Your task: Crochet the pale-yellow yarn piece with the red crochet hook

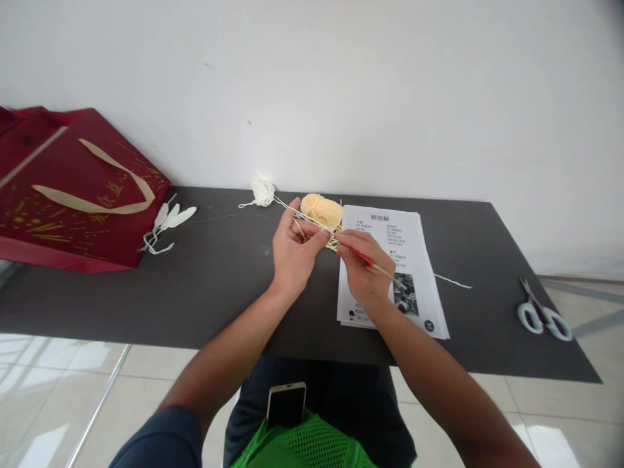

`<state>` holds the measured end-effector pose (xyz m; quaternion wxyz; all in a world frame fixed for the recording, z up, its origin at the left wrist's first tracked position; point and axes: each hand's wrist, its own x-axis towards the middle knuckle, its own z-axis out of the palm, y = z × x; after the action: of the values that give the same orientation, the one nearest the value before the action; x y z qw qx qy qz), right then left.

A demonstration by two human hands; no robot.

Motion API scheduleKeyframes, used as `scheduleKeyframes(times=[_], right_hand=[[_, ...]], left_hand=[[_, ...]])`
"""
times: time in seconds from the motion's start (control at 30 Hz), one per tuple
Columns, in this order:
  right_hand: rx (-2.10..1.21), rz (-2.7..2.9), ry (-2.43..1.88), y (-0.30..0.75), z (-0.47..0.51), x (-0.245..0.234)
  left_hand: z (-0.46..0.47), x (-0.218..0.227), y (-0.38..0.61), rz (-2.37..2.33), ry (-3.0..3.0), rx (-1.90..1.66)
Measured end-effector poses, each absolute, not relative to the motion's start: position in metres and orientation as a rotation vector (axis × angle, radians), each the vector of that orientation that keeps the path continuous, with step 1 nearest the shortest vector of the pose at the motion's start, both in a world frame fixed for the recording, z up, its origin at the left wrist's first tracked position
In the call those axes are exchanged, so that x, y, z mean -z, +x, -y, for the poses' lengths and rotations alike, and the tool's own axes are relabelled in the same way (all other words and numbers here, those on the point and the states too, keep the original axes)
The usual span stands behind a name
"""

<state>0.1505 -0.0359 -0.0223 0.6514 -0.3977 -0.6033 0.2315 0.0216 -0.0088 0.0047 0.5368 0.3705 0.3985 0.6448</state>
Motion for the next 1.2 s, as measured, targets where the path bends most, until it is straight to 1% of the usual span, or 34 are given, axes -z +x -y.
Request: scheduleKeyframes(times=[0.1,0.17,0.3,0.43,0.6,0.97,1.2], right_hand=[[-0.380,1.460,-0.867,0.150,0.039,0.022],[-0.380,1.459,-0.846,0.149,0.039,0.022],[-0.650,1.309,-0.869,0.148,0.034,0.024],[-0.931,1.042,-0.816,0.147,0.027,0.025],[-1.071,0.937,-0.711,0.148,0.022,0.021],[-1.024,0.981,-0.708,0.163,0.018,0.014],[-0.919,1.039,-0.766,0.161,0.024,0.013]], left_hand=[[0.009,-0.007,0.021,-0.903,0.818,-1.526],[0.008,-0.009,0.020,-0.838,0.731,-1.486],[0.005,-0.011,0.017,-0.766,0.623,-1.407],[0.004,-0.009,0.017,-0.789,0.657,-1.420],[0.002,-0.003,0.017,-0.835,0.770,-1.426],[0.003,-0.004,0.015,-0.967,0.930,-1.391],[0.009,-0.006,0.016,-1.050,1.120,-1.493]])
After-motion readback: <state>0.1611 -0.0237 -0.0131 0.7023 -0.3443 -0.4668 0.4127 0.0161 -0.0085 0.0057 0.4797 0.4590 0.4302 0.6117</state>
